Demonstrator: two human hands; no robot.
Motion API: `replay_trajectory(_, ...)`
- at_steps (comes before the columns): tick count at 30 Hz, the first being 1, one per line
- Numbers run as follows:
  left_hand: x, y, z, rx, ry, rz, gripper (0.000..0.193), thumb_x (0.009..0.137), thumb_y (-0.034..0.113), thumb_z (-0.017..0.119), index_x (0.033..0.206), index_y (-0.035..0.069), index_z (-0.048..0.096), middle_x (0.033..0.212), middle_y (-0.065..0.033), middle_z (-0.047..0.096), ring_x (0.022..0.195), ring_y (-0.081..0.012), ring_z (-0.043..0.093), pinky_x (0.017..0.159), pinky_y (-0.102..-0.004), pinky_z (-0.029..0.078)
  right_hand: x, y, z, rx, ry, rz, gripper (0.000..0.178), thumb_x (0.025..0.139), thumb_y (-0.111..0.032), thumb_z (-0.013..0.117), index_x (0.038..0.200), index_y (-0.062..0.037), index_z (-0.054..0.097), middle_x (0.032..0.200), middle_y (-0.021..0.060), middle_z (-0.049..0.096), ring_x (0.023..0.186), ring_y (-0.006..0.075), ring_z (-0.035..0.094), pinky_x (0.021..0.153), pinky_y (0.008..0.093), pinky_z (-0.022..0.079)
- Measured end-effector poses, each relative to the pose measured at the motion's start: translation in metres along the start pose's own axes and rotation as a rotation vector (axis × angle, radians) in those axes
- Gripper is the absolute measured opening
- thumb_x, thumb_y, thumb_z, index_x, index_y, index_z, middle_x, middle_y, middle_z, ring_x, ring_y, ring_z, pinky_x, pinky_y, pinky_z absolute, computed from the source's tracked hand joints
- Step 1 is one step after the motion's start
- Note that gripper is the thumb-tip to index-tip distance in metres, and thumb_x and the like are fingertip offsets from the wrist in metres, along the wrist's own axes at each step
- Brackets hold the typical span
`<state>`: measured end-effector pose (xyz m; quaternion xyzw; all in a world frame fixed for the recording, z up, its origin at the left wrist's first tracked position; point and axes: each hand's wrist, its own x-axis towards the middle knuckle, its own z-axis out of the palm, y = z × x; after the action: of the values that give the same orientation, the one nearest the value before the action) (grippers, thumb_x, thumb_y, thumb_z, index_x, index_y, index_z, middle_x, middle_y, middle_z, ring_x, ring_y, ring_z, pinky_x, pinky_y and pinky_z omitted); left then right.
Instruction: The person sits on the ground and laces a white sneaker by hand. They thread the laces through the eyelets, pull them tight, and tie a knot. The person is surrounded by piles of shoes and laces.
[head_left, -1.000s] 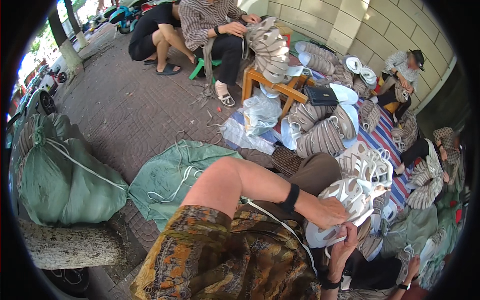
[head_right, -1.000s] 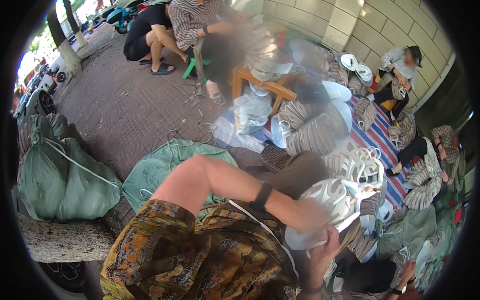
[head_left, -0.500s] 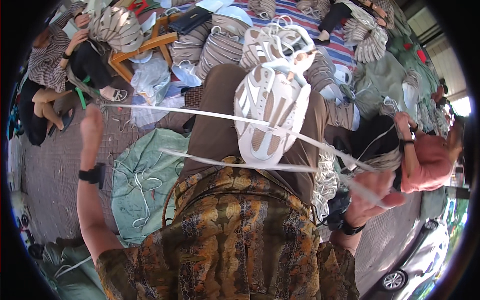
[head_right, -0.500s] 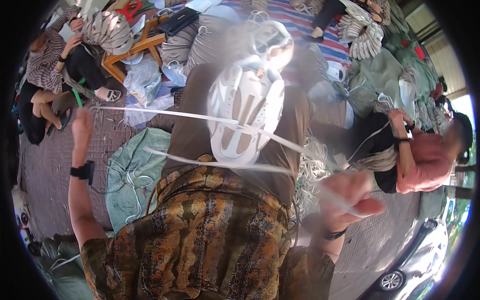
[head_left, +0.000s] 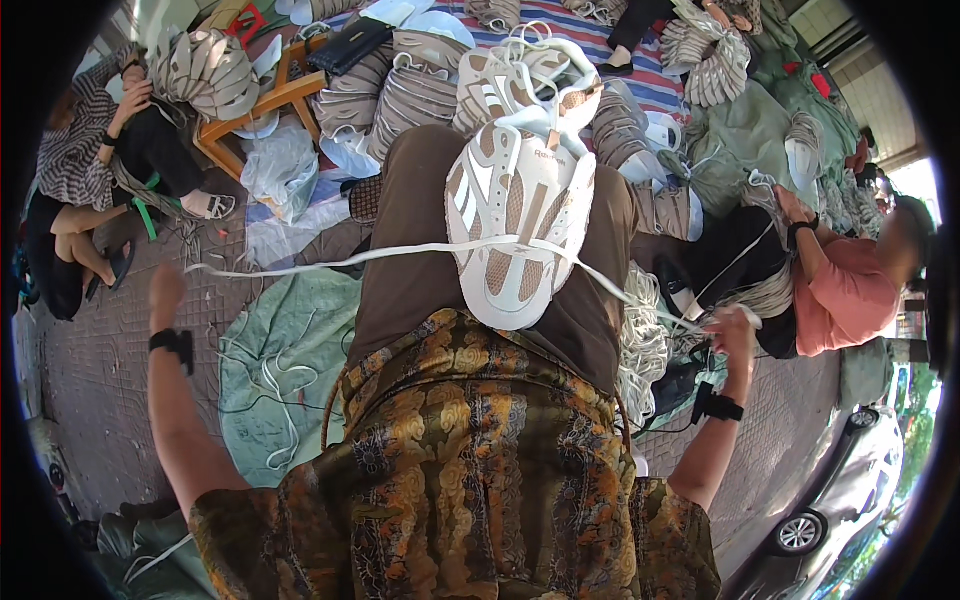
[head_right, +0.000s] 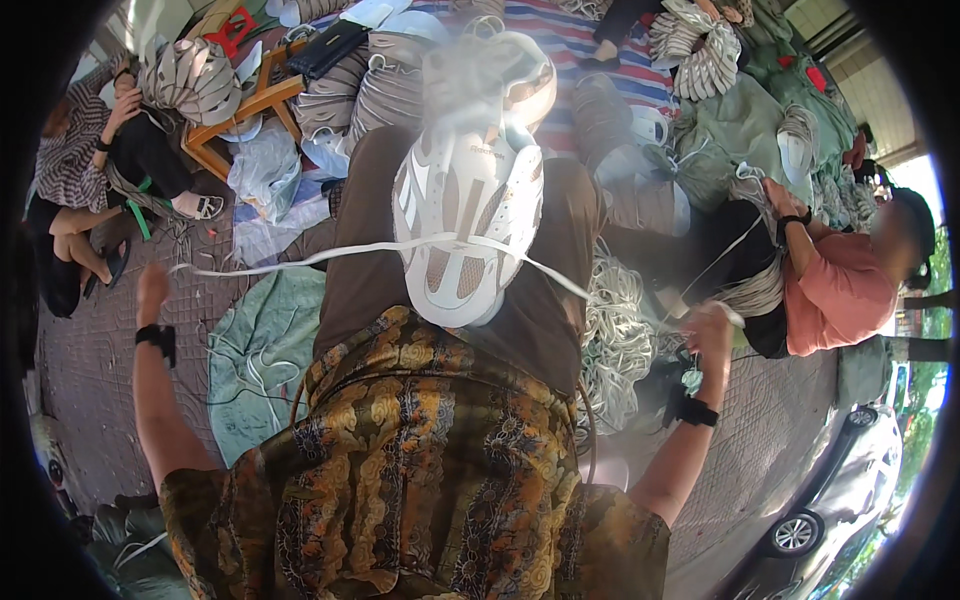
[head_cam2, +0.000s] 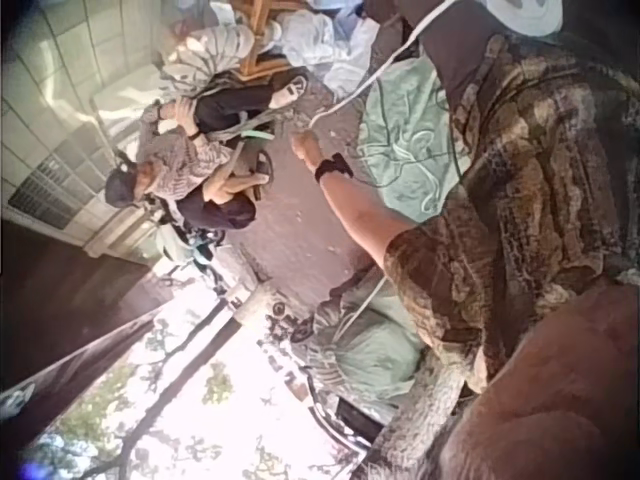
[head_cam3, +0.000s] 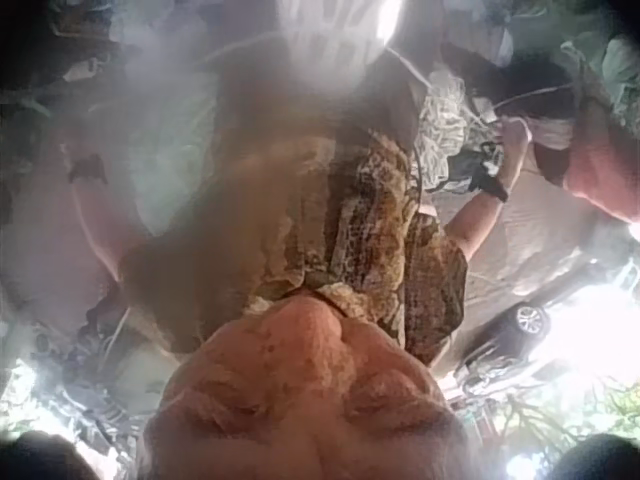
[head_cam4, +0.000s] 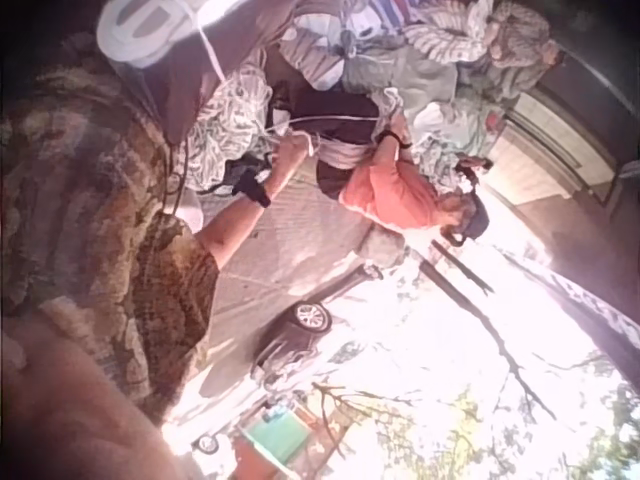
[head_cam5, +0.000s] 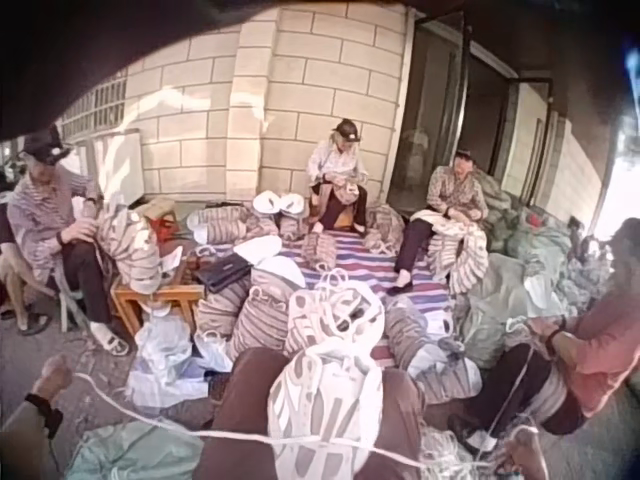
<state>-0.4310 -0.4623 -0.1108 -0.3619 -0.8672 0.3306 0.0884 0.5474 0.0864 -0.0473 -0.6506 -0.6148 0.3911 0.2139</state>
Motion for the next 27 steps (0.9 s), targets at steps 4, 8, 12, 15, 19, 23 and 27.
replay_trajectory(4,0.013,0.201,-0.197,-1.127,0.322,0.250,0.026,0.088,0.012,0.062,0.113,0.005,0.057,0.104,-0.0168,0.068,0.095,-0.0324,0.068,0.080,-0.0382,0.052,-0.036,-0.036,0.044,-1.023,0.234,-0.336,0.032,0.090,-0.024,0.057,0.114,-0.0031,0.061,0.089,0.0198,0.069,0.074,0.0272,0.070,0.060,0.0341,0.054)
replay_trajectory(8,-0.093,0.295,-0.382,-1.396,0.167,0.574,0.046,0.082,0.013,0.072,0.124,0.008,0.053,0.118,-0.0124,0.063,0.101,-0.0220,0.065,0.071,-0.0318,0.052,-0.082,-0.136,0.112,-0.389,0.065,-0.631,0.031,0.086,-0.017,0.065,0.115,-0.0054,0.063,0.108,0.0152,0.067,0.083,0.0325,0.068,0.067,0.0386,0.054)
replay_trajectory(12,-0.124,0.347,-0.408,-1.189,0.558,0.805,0.046,0.078,0.008,0.070,0.120,0.003,0.053,0.104,-0.0167,0.062,0.092,-0.0345,0.061,0.077,-0.0409,0.051,-0.108,-0.168,0.169,-0.372,-0.042,-0.877,0.033,0.084,-0.014,0.068,0.115,-0.0069,0.058,0.107,0.0123,0.065,0.076,0.0326,0.067,0.062,0.0388,0.053)
replay_trajectory(15,-0.121,0.353,-0.409,-1.113,0.541,0.806,0.034,0.080,0.000,0.063,0.113,0.002,0.053,0.089,-0.0156,0.060,0.085,-0.0342,0.060,0.071,-0.0430,0.050,-0.103,-0.165,0.181,-0.523,-0.008,-0.929,0.027,0.085,-0.013,0.067,0.109,-0.0074,0.056,0.094,0.0111,0.061,0.071,0.0318,0.065,0.058,0.0407,0.051)
replay_trajectory(19,-0.110,0.343,-0.401,-1.013,0.568,0.831,0.034,0.080,-0.002,0.060,0.113,0.000,0.052,0.083,-0.0141,0.063,0.080,-0.0310,0.062,0.065,-0.0407,0.053,-0.094,-0.154,0.176,-0.650,0.089,-0.963,0.012,0.083,-0.006,0.060,0.093,-0.0074,0.053,0.082,0.0102,0.056,0.066,0.0297,0.063,0.052,0.0401,0.049)
replay_trajectory(23,-0.102,0.314,-0.396,-1.065,0.609,0.813,0.035,0.079,-0.007,0.056,0.113,0.000,0.053,0.081,-0.0157,0.063,0.073,-0.0321,0.064,0.063,-0.0418,0.053,-0.084,-0.132,0.146,-0.818,0.293,-0.969,0.012,0.079,-0.001,0.055,0.089,-0.0075,0.053,0.082,0.0090,0.056,0.064,0.0264,0.062,0.048,0.0384,0.048)
replay_trajectory(27,-0.092,0.281,-0.383,-1.015,0.672,0.753,0.032,0.078,-0.008,0.053,0.108,0.003,0.056,0.079,-0.0179,0.064,0.068,-0.0342,0.064,0.060,-0.0423,0.052,-0.076,-0.107,0.102,-0.845,0.369,-0.848,0.019,0.080,0.002,0.052,0.096,-0.0059,0.056,0.088,0.0113,0.061,0.071,0.0266,0.066,0.053,0.0374,0.053)
